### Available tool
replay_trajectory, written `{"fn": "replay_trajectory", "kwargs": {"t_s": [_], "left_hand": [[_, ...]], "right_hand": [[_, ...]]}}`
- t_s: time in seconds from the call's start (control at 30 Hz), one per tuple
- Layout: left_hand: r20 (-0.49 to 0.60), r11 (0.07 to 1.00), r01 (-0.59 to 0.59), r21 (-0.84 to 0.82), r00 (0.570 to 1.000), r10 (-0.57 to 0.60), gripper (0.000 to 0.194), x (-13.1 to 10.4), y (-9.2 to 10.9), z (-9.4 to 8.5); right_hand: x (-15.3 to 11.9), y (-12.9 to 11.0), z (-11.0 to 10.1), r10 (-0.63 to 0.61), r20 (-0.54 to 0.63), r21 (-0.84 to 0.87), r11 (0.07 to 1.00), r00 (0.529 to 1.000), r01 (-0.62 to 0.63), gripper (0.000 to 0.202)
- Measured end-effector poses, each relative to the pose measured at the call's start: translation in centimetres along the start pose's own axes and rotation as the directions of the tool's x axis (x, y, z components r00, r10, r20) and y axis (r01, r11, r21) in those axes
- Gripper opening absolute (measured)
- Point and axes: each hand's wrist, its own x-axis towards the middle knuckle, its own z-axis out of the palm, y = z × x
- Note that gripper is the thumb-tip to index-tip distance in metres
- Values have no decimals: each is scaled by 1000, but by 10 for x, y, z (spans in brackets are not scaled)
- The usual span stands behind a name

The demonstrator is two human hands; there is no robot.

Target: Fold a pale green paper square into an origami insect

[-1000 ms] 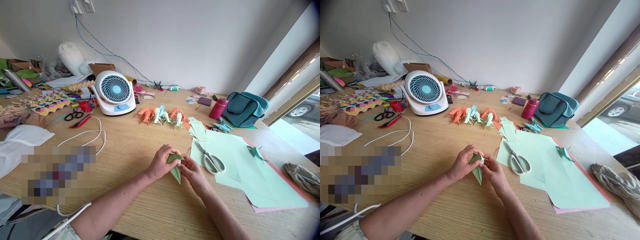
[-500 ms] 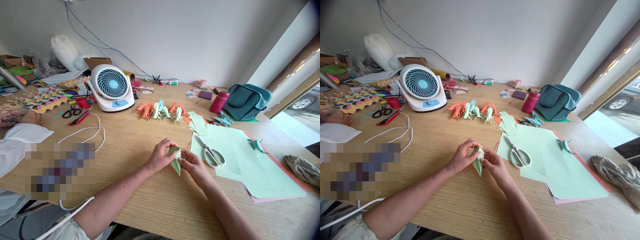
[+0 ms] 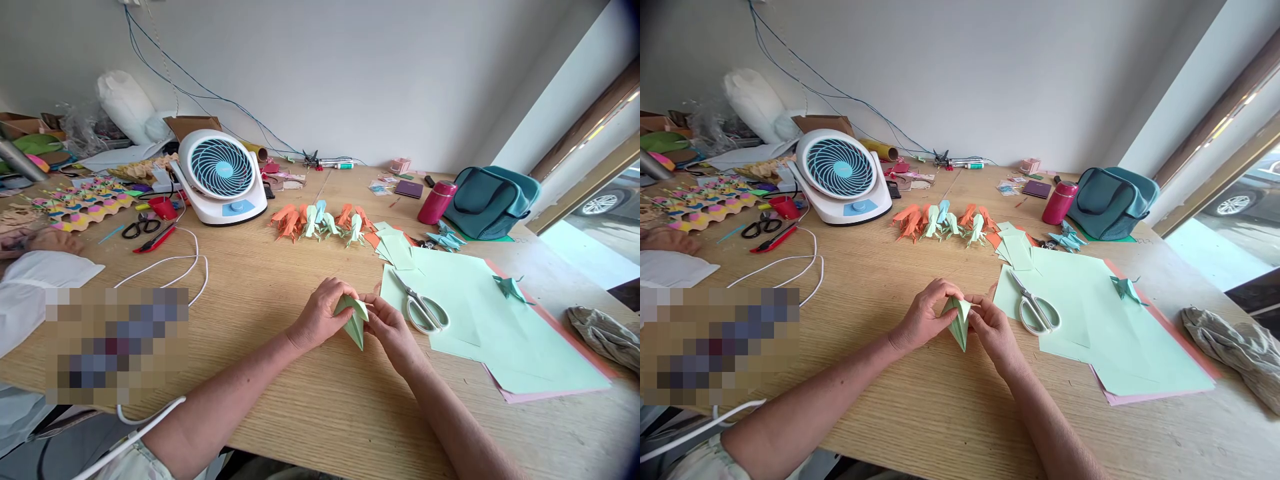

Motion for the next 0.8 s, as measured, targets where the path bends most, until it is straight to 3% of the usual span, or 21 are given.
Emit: {"fn": "replay_trajectory", "kwargs": {"t_s": [0.27, 0.43, 0.8], "left_hand": [[53, 991, -104, 85, 994, 99, 19, -1, -3, 2], [69, 976, -155, 150, 987, 146, 21, -2, -3, 0], [125, 969, -149, 197, 984, 126, 27, -3, -2, -2]], "right_hand": [[1, 0, 2, 33, -77, 74, 997, 996, -28, 36], [0, 2, -1, 49, -37, 120, 992, 998, -44, 29], [2, 5, -3, 35, -41, 94, 995, 999, -32, 39]]}}
